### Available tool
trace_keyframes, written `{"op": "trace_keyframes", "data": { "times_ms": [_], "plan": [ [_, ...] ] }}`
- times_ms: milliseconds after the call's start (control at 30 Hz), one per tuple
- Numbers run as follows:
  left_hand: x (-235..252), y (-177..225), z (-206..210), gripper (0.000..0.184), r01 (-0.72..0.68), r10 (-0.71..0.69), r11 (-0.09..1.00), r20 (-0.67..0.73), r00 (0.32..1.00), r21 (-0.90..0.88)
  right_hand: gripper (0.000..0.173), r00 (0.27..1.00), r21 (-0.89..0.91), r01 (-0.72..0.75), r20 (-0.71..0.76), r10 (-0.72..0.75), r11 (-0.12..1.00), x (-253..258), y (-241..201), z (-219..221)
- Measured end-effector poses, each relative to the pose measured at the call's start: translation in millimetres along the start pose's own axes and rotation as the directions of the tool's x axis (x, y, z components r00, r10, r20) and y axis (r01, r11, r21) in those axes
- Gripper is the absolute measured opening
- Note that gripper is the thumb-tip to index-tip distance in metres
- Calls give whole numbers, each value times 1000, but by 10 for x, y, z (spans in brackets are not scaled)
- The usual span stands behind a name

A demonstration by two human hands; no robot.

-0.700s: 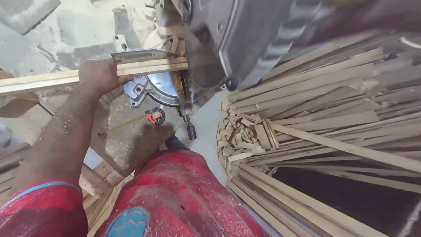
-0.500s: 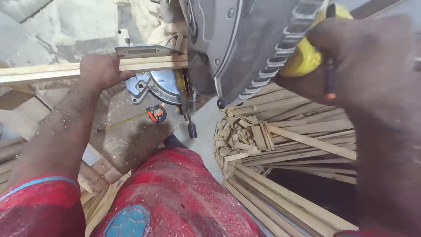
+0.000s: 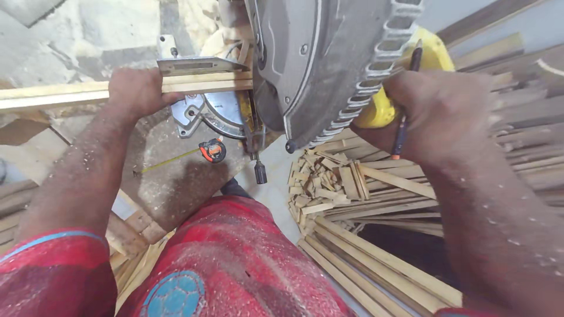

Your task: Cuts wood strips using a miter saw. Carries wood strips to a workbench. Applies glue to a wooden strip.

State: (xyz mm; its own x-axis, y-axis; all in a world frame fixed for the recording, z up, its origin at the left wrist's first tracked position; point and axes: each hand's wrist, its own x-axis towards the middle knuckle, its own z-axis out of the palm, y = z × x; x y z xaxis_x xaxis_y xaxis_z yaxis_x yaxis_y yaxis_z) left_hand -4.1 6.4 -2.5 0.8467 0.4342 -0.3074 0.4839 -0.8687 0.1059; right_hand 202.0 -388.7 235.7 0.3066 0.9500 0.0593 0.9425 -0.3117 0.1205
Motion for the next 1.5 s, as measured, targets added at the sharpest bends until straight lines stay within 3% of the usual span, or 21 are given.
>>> {"op": "trace_keyframes", "data": {
  "times_ms": [633, 1200, 1500],
  "plan": [
    [16, -58, 51, 90, -27, 26, 999, -29, 999, -24, 48, 999, -1, 16, -50, -16, 1000, -91, -3, 131],
    [17, -22, 9, 90, 10, -8, 999, 40, 999, -46, 49, 998, -6, -36, -57, 35, 999, -125, -65, 192],
    [-10, -6, 3, 88, 32, -31, 999, 40, 999, -12, 43, 988, -18, -46, -150, 43, 999, -395, -250, 829]
  ]
}}
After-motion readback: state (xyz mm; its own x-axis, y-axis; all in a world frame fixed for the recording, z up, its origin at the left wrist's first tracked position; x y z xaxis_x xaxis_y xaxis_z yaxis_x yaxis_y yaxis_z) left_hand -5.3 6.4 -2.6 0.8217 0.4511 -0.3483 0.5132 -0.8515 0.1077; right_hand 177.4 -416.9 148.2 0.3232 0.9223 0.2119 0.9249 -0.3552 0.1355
